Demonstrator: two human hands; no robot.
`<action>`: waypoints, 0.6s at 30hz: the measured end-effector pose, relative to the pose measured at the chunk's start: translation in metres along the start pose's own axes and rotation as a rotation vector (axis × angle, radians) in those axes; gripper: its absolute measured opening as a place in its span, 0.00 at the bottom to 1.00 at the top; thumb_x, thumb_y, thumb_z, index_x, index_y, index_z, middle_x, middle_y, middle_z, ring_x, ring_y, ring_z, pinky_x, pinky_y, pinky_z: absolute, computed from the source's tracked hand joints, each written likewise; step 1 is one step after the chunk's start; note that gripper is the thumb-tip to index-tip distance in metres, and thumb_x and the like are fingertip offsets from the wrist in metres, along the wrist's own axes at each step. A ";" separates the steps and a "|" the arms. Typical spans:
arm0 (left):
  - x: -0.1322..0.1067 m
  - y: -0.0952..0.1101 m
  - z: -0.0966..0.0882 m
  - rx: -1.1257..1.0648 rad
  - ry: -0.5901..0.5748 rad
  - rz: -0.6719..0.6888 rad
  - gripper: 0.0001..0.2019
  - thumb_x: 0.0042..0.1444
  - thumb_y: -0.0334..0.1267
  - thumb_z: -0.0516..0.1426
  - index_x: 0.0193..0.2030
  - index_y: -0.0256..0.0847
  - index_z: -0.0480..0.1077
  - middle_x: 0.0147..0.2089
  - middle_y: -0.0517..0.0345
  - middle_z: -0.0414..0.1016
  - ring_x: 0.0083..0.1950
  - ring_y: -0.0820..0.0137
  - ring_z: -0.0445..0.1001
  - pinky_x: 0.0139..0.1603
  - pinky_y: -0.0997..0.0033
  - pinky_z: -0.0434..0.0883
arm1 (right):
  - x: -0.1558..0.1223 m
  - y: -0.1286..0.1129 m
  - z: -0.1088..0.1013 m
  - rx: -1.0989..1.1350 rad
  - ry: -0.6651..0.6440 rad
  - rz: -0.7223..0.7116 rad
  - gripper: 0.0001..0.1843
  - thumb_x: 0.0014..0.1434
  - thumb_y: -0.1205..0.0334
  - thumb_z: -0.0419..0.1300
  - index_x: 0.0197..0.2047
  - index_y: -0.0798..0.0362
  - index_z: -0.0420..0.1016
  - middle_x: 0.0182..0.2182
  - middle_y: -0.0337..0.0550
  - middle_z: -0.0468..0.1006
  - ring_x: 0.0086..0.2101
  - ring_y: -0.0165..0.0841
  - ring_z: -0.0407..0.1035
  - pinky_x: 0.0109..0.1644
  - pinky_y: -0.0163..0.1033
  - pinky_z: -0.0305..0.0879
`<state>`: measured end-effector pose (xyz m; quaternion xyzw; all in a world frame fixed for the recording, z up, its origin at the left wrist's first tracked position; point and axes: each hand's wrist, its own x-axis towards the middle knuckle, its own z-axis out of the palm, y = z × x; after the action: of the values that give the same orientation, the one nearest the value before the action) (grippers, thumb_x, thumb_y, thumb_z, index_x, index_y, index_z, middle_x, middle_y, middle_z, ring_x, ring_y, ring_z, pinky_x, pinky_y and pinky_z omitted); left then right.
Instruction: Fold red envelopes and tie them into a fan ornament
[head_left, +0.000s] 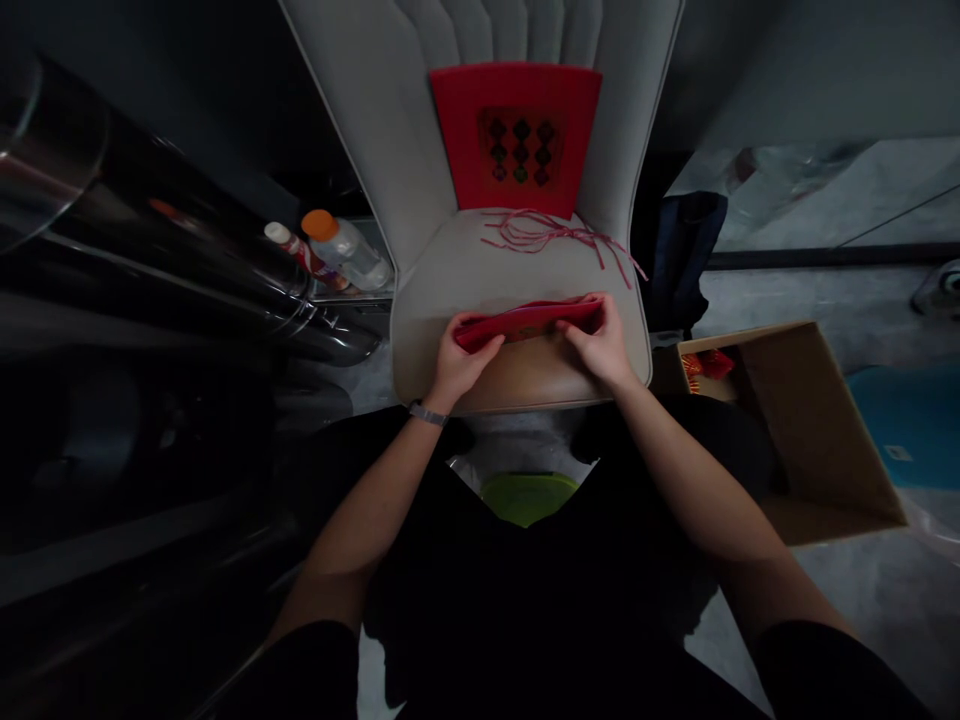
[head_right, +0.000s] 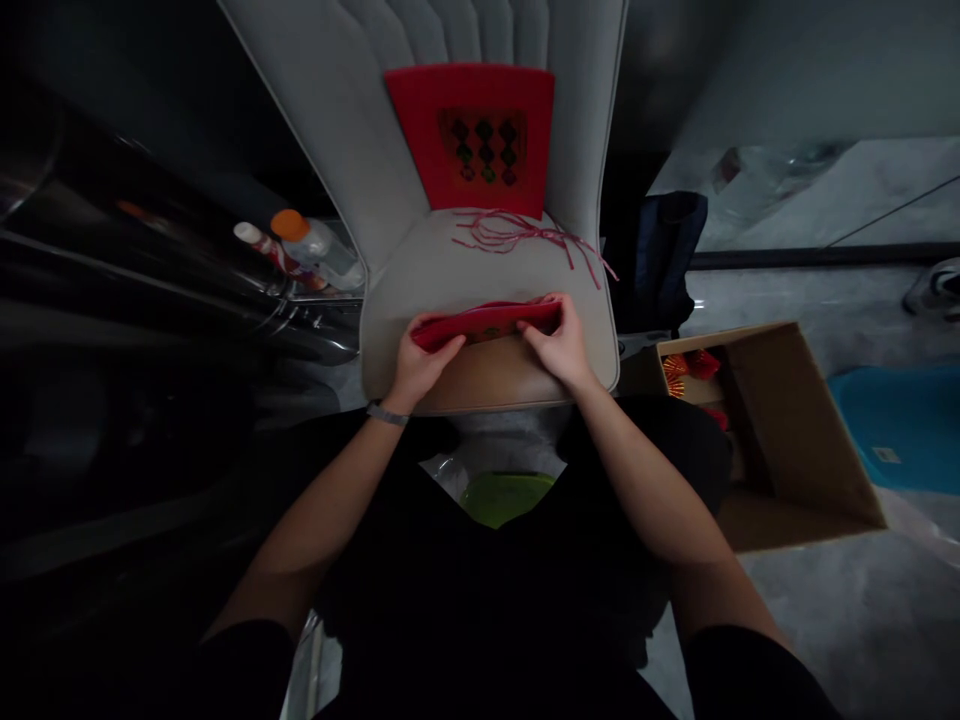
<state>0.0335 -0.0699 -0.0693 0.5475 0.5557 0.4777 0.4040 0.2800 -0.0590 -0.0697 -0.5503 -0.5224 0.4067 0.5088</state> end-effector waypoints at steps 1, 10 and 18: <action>0.000 -0.001 0.001 0.006 0.005 0.010 0.27 0.50 0.50 0.72 0.52 0.44 0.67 0.53 0.51 0.78 0.54 0.62 0.79 0.63 0.55 0.74 | 0.000 0.002 0.002 0.010 0.013 0.004 0.26 0.51 0.48 0.72 0.46 0.44 0.63 0.48 0.44 0.76 0.52 0.44 0.72 0.65 0.54 0.69; 0.003 -0.007 -0.004 0.009 -0.006 0.007 0.29 0.53 0.53 0.70 0.54 0.43 0.67 0.52 0.49 0.78 0.53 0.61 0.80 0.61 0.54 0.75 | 0.005 0.010 0.002 0.049 0.028 0.043 0.35 0.47 0.48 0.74 0.53 0.44 0.64 0.49 0.44 0.74 0.53 0.44 0.72 0.64 0.51 0.70; 0.004 -0.001 -0.006 0.028 0.050 0.013 0.27 0.52 0.61 0.69 0.45 0.44 0.67 0.45 0.53 0.77 0.48 0.63 0.79 0.57 0.57 0.76 | 0.000 -0.003 0.000 0.014 0.014 0.067 0.28 0.49 0.38 0.72 0.44 0.44 0.68 0.39 0.41 0.75 0.45 0.43 0.72 0.56 0.49 0.72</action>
<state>0.0274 -0.0667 -0.0687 0.5447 0.5687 0.4861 0.3790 0.2791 -0.0595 -0.0666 -0.5667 -0.4974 0.4233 0.5022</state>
